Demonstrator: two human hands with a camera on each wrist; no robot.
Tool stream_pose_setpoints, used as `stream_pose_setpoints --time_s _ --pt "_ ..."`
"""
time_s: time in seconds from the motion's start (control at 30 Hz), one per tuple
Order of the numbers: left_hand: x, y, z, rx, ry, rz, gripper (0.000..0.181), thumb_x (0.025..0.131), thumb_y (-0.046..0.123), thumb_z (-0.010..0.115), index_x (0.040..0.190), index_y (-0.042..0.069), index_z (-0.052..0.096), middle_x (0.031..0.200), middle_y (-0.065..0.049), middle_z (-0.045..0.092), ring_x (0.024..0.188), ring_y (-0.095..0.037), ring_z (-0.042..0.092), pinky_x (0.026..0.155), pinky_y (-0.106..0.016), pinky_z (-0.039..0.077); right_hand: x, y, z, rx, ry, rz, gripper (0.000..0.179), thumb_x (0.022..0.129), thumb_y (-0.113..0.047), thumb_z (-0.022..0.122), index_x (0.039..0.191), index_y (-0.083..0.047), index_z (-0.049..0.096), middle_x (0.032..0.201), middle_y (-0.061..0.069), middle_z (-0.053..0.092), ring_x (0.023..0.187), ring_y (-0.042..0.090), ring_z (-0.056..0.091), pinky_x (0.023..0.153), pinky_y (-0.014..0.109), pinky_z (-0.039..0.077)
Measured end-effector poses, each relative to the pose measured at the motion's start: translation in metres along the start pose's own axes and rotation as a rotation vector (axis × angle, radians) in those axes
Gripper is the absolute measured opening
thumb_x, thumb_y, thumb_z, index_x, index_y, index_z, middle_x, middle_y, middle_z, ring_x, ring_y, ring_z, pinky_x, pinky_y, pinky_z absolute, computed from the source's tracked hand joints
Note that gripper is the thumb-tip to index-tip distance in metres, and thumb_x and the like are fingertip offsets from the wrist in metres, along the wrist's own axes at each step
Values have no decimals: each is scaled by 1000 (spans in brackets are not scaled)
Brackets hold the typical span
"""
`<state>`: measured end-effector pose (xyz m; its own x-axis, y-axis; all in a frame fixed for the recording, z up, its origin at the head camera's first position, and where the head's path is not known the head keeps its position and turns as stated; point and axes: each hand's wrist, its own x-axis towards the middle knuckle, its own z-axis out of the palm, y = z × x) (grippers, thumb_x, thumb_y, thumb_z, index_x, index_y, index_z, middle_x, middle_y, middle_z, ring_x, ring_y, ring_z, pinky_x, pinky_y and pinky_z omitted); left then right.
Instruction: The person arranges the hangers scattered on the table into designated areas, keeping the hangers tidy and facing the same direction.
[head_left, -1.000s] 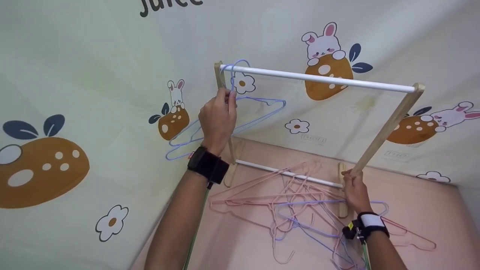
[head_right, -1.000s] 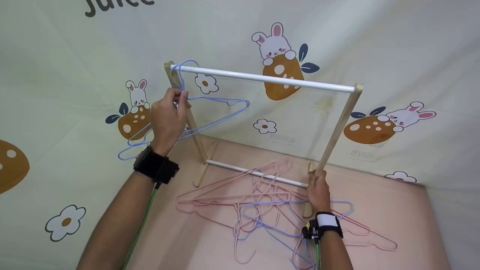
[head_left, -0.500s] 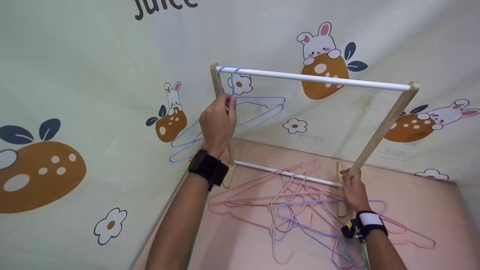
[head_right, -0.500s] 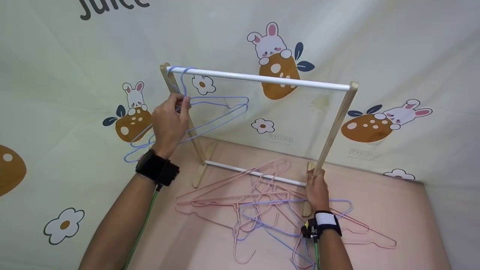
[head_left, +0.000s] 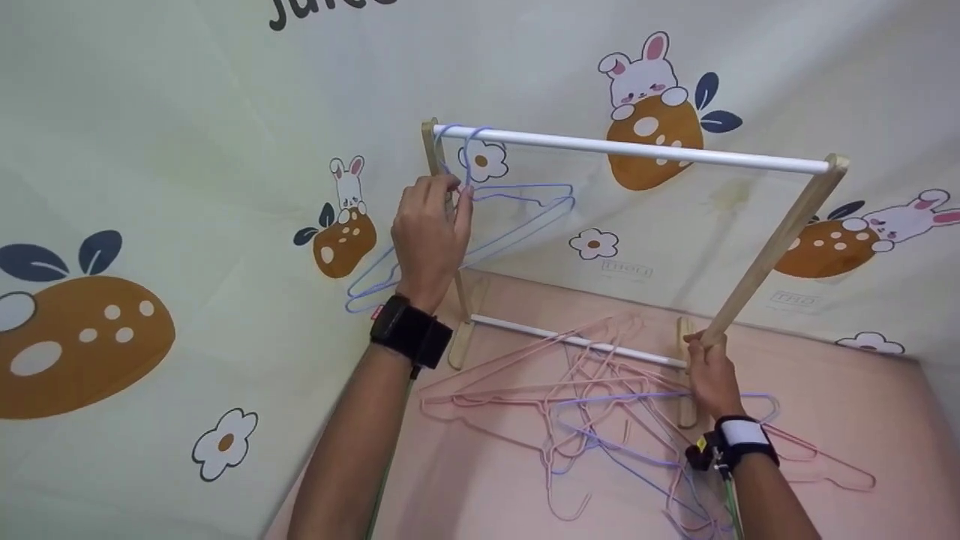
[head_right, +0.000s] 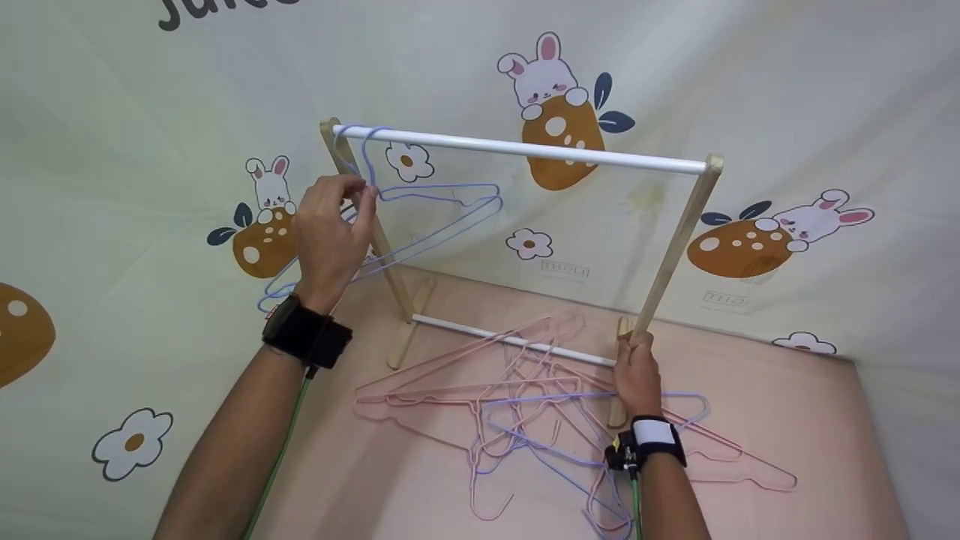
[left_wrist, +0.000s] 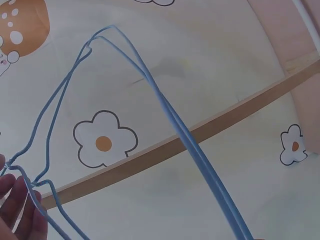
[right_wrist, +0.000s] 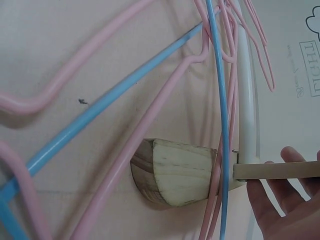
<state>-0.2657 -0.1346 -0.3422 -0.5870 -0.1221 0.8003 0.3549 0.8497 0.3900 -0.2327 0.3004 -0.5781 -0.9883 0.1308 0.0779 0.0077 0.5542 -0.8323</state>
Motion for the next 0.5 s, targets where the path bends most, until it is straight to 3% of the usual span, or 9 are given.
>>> stream_pose_setpoints --time_s 0.13,0.3,0.5 --pt "-1 5 -4 -12 23 15 27 110 26 71 119 2 77 117 -15 72 110 -33 69 96 -42 60 2 1 0 9 0 2 34 121 -26 34 141 -2 47 106 29 64 88 29 60 79 43 47" --pt "-8 16 -9 -1 64 83 26 109 26 73 119 2 78 121 -16 71 115 -34 66 100 -44 57 2 1 0 16 -5 15 35 121 -27 34 142 -1 47 109 28 64 91 30 60 82 44 47" --pt "-26 34 -8 -46 117 176 21 105 21 78 117 4 78 122 -14 72 113 -34 66 93 -46 56 0 0 0 -2 -1 1 36 121 -27 33 143 -1 46 116 30 64 97 36 60 85 46 46"
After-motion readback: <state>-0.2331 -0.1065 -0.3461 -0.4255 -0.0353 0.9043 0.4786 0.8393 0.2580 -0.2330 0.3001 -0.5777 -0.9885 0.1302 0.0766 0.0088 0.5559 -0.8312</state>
